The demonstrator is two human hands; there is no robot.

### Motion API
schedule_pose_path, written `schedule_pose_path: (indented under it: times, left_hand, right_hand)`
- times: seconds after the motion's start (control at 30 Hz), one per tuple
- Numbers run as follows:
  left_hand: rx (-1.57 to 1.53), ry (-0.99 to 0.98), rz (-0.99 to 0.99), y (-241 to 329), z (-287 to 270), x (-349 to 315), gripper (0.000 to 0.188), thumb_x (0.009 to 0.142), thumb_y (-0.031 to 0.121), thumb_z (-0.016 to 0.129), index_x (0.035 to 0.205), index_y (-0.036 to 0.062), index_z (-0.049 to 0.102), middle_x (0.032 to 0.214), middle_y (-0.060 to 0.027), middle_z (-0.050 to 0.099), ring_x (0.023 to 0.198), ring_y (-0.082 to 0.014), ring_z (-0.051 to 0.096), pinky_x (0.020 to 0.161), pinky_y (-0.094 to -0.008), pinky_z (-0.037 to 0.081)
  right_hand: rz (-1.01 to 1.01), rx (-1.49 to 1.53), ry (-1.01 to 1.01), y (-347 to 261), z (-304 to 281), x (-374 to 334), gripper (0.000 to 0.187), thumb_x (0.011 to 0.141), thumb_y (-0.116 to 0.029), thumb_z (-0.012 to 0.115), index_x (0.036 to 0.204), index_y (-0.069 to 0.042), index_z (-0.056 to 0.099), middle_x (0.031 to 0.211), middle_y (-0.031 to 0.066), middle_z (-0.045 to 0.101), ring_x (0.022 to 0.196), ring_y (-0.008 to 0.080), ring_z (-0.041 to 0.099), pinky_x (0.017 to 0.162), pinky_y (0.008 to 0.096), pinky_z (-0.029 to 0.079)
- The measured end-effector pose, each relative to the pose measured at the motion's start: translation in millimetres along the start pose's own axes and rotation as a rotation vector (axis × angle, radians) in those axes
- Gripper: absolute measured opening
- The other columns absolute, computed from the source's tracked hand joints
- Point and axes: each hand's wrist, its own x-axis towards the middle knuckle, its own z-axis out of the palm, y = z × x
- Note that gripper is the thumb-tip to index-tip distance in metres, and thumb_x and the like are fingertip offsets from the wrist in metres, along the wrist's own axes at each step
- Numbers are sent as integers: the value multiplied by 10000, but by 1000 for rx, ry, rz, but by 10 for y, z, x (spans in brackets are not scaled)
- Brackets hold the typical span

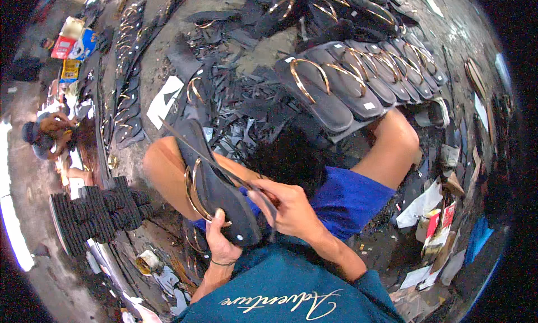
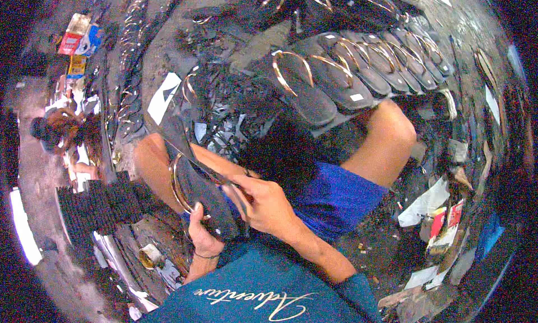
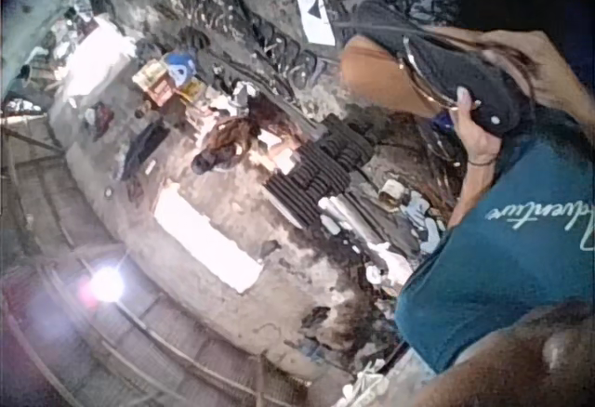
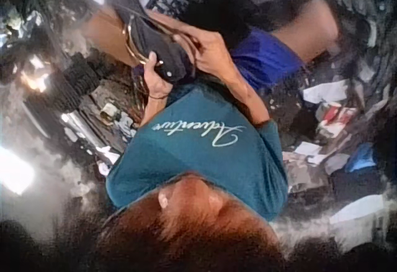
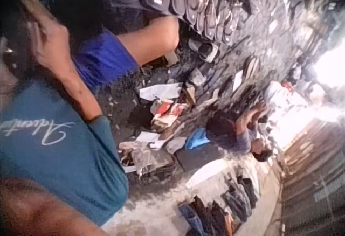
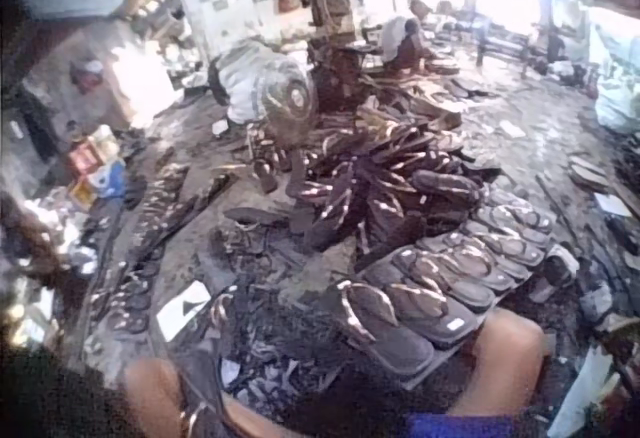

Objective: The person sits on the floor and uses a curved blade to trim and shape the rubber soles of black flip-flops. They repeatedly pick up sandals, cut the edges, and place them aside. Other workers are visible in the background performing similar tasks.

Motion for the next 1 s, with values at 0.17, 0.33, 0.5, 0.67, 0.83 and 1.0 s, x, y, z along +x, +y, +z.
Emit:
schedule_pose_path:
  times: [0.17, 0.33, 0.5, 0.67, 0.83, 1.0]
  left_hand:
    - [-52, 31, -15, 91, -115, 9, 408, 994, 357, 514, 1240, 39, 579, 1096, -93, 690, 947, -224, 682, 840, -370, 569]
    - [2, 13, -82, 155, -283, -40, 391, 990, 320, 540, 1212, 0, 574, 1018, -118, 697, 817, -205, 699, 709, -341, 598]
    - [129, 221, -48, 137, -145, -95, 437, 962, 509, 526, 1052, 93, 624, 756, -67, 672, 586, -187, 658, 502, -310, 557]
    - [136, 292, 21, 71, 34, -130, 465, 954, 526, 540, 1080, 85, 615, 748, -52, 666, 557, -184, 642, 481, -291, 543]
    - [187, 197, 17, -10, -183, -255, 413, 939, 394, 597, 1184, 61, 596, 943, -78, 687, 769, -207, 674, 680, -351, 576]
    - [599, -96, 26, 132, -552, -247, 752, 776, 109, 792, 1424, -5, 429, 1323, -91, 579, 1237, -205, 534, 1070, -376, 407]
  right_hand:
    - [173, -208, -179, -212, -498, -567, 273, 916, -183, 687, 1159, -58, 692, 791, 172, 683, 626, 256, 665, 583, 355, 524]
    - [63, -256, -182, -50, -362, -455, 314, 898, -183, 698, 1193, -76, 681, 821, 165, 691, 654, 287, 677, 608, 374, 551]
    - [-24, -376, -119, 132, 10, -167, 341, 884, -120, 673, 1221, -73, 656, 874, 148, 674, 729, 296, 681, 641, 380, 554]
    - [-171, -438, 75, 457, 397, 278, 334, 875, -81, 672, 1206, -40, 662, 870, 155, 659, 713, 292, 666, 639, 360, 529]
    - [151, -253, 40, 155, 454, 1351, 278, 990, -253, 563, 1123, -36, 676, 821, 185, 661, 594, 270, 616, 573, 368, 488]
    - [306, 148, -107, 5, 159, 1175, 344, 954, -338, 639, 959, 3, 681, 728, 56, 648, 680, 145, 620, 622, 356, 505]
